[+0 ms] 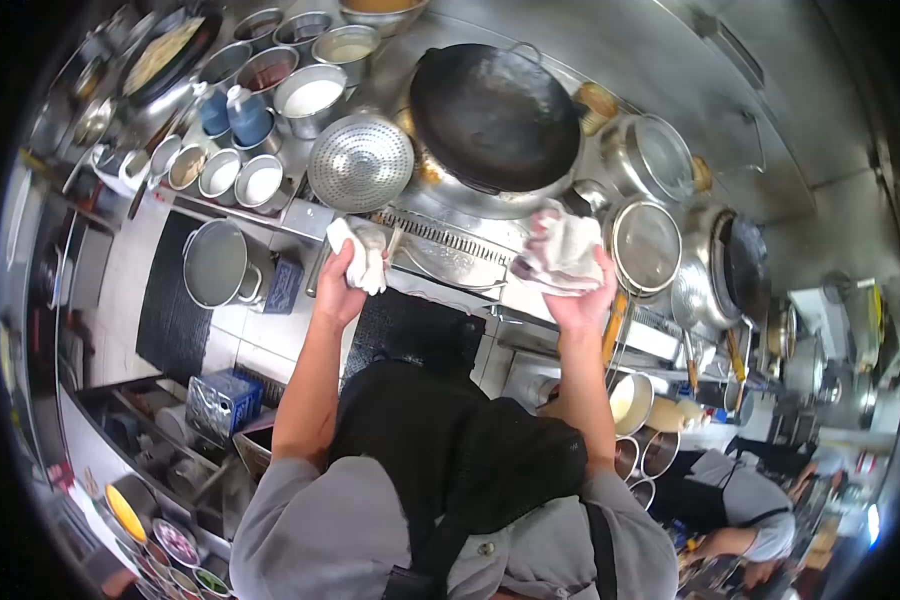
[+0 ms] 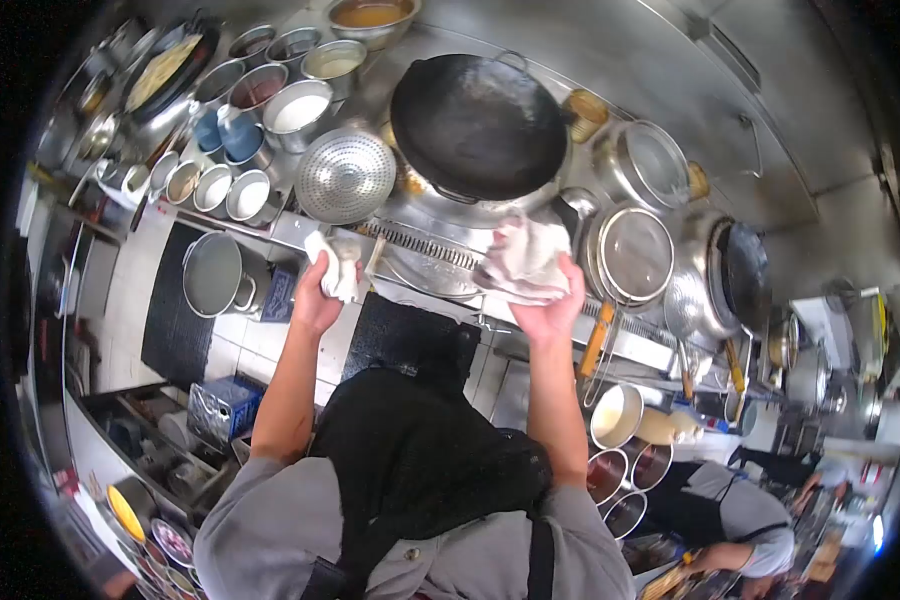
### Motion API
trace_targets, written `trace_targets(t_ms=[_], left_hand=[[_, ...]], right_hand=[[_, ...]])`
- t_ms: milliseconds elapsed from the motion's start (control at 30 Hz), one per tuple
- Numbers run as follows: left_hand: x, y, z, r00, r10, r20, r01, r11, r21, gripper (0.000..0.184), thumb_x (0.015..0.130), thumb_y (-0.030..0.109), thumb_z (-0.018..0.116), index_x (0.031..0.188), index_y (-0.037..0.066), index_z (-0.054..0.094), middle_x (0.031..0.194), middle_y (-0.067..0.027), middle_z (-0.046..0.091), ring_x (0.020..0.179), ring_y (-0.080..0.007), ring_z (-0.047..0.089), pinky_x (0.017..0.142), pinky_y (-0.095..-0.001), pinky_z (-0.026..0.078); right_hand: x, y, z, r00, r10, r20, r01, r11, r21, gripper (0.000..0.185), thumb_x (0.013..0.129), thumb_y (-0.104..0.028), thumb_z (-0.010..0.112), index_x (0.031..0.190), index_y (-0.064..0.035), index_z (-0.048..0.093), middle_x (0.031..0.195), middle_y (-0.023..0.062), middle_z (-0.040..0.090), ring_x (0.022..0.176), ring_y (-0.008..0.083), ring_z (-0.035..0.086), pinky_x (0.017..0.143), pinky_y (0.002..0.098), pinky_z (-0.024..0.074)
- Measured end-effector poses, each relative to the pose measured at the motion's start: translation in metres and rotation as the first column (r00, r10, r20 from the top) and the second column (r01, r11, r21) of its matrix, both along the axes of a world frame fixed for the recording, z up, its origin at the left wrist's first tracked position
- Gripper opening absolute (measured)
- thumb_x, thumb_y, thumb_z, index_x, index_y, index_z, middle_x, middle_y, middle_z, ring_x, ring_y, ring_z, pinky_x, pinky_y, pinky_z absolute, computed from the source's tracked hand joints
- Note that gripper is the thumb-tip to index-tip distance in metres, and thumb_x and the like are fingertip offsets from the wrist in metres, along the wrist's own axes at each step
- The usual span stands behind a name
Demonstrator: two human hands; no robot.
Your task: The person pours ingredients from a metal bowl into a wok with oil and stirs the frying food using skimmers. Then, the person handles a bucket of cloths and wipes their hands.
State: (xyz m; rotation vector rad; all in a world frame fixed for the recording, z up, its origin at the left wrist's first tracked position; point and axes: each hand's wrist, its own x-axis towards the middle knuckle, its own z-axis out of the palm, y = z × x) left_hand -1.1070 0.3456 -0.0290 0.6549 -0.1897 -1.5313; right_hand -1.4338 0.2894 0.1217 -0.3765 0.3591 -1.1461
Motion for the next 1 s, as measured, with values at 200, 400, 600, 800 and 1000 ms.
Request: trace_targets(t_ms=[200, 400, 600, 800, 1000], left_hand=[[0.01, 0.015, 0.021, 0.994, -0.084, -0.074, 0.082, 0.996, -0.035, 0.052, 0.101, 0.042, 0.051, 0.135, 0.003, 0.048, 0.124, -0.0164, 0.06, 0.109, -0.0339, 0.061, 0.093, -0.0443, 0.051], [0.002, 0.014, 0.036, 0.983, -0.147, -0.11, 0.137, 0.987, -0.088, 0.057, 0.1, 0.052, 0.045, 0.133, 0.006, 0.049, 0.122, -0.0149, 0.062, 0.107, -0.0333, 0.062, 0.092, -0.0438, 0.052], [-0.006, 0.004, 0.008, 0.992, -0.076, 0.096, 0.07, 0.995, 0.065, 0.041, 0.101, 0.037, 0.053, 0.126, 0.005, 0.052, 0.11, -0.0087, 0.066, 0.097, -0.0232, 0.067, 0.087, -0.0381, 0.054], [-0.011, -0.01, -0.028, 0.913, -0.032, 0.406, 0.017, 0.999, 0.04, 0.028, 0.1, 0.022, 0.058, 0.121, 0.004, 0.053, 0.099, -0.0028, 0.064, 0.086, -0.0122, 0.062, 0.079, -0.0308, 0.052], [-0.016, -0.026, -0.044, 0.836, 0.014, 0.549, -0.063, 0.995, 0.071, 0.037, 0.097, 0.019, 0.065, 0.125, 0.001, 0.051, 0.104, -0.0041, 0.062, 0.09, -0.012, 0.059, 0.079, -0.0302, 0.05]], right_hand=[[0.015, 0.019, 0.007, 0.998, -0.015, 0.054, 0.017, 1.0, -0.026, 0.077, 0.08, -0.033, 0.058, 0.144, 0.0048, 0.038, 0.144, 0.025, 0.045, 0.132, 0.0401, 0.045, 0.115, 0.05, 0.0311], [0.001, 0.032, -0.006, 0.995, -0.094, 0.014, 0.094, 0.996, -0.005, 0.077, 0.08, -0.031, 0.058, 0.144, 0.0053, 0.037, 0.144, 0.0241, 0.045, 0.133, 0.0407, 0.044, 0.116, 0.0504, 0.0304], [-0.026, 0.041, -0.044, 0.989, 0.004, -0.146, 0.002, 0.999, 0.044, 0.067, 0.085, -0.032, 0.058, 0.141, 0.002, 0.043, 0.136, 0.0207, 0.053, 0.125, 0.0363, 0.052, 0.109, 0.0479, 0.0383], [-0.05, 0.054, -0.074, 0.97, -0.015, -0.241, 0.064, 0.979, 0.195, 0.058, 0.091, -0.031, 0.053, 0.138, 0.0019, 0.045, 0.132, 0.0201, 0.056, 0.121, 0.0346, 0.056, 0.107, 0.0471, 0.0404], [-0.063, 0.046, -0.089, 0.952, 0.028, -0.304, 0.048, 0.97, 0.238, 0.058, 0.092, -0.031, 0.051, 0.138, 0.0034, 0.045, 0.129, 0.0208, 0.058, 0.121, 0.0352, 0.056, 0.106, 0.0487, 0.041]])
